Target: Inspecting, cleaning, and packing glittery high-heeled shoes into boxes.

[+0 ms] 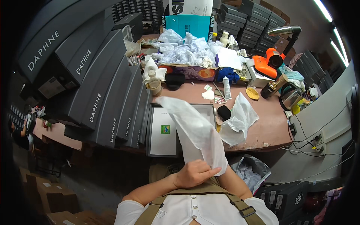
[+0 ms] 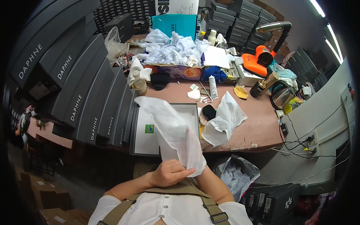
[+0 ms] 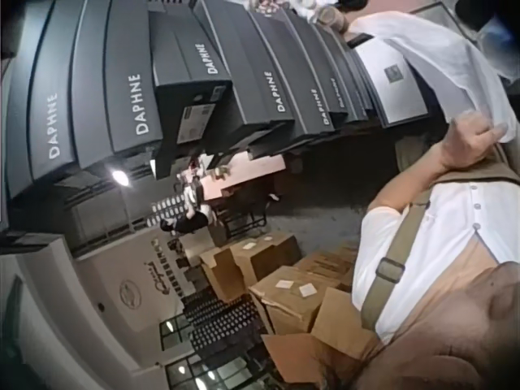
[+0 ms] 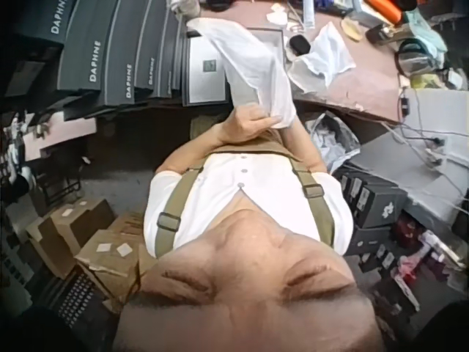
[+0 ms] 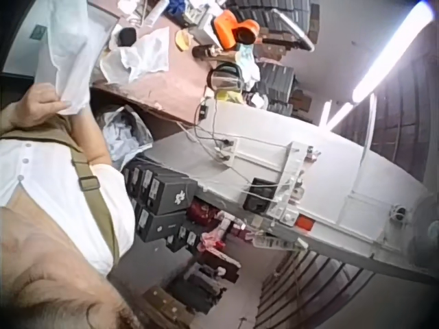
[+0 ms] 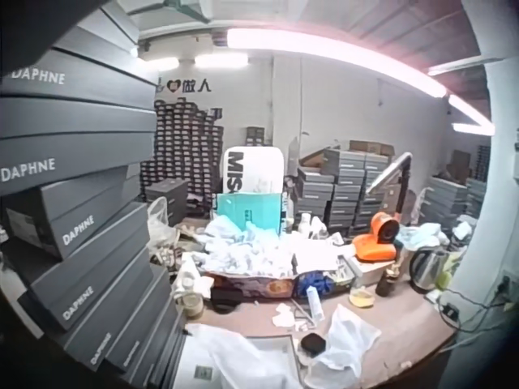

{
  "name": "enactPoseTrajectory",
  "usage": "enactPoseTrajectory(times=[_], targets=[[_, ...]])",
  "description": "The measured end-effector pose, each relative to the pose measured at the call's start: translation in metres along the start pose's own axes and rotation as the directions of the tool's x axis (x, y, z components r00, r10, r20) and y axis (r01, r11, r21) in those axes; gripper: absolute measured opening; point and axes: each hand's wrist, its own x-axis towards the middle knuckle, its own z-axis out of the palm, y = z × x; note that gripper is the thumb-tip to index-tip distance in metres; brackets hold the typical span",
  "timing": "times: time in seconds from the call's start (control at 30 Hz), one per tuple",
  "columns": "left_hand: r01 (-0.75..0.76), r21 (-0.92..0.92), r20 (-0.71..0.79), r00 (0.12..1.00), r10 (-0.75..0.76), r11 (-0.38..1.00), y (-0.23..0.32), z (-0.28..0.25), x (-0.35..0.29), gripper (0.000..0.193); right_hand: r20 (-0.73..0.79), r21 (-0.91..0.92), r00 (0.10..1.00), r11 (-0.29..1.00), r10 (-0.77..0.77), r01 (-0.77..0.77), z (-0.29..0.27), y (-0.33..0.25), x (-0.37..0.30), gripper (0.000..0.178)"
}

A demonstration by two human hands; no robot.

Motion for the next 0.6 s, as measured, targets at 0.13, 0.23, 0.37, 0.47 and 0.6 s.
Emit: enactPoseTrajectory(times=[0.13,0.23,0.37,0.47,0.6], targets=[[0.019,-0.191,-0.060,0.998,-0.032,0.981,0.023,0.019,0.007,0.042,-0.030,0.079,0.998,0.996,0.051,-0.049,0.012,-0.024,-0.004,0.049],[0.075,-0.262,0.174,0.984,-0.029,0.962,0.010,0.027,0.000,0.045,-0.055,0.074,0.997,0.996,0.057,-0.053,0.012,-0.029,-0.011,0.050],[0.478,-0.320,-0.385,0.724,-0.573,0.818,0.002,-0.017,-0.038,0.068,-0.067,0.136,0.996,0.989,0.064,-0.054,0.037,-0.036,-0.019,0.053],[0.135,-0.982,0.164,0.243,-0.956,-0.135,-0.040,-0.018,-0.033,0.068,-0.108,-0.085,0.986,0.989,-0.127,0.118,0.070,-0.005,0.002,0.055],[-0.016,-1.000,0.012,0.128,-0.992,-0.014,-0.082,-0.043,-0.038,0.058,-0.028,-0.729,0.994,0.679,0.103,-0.091,0.036,0.027,-0.003,0.057]])
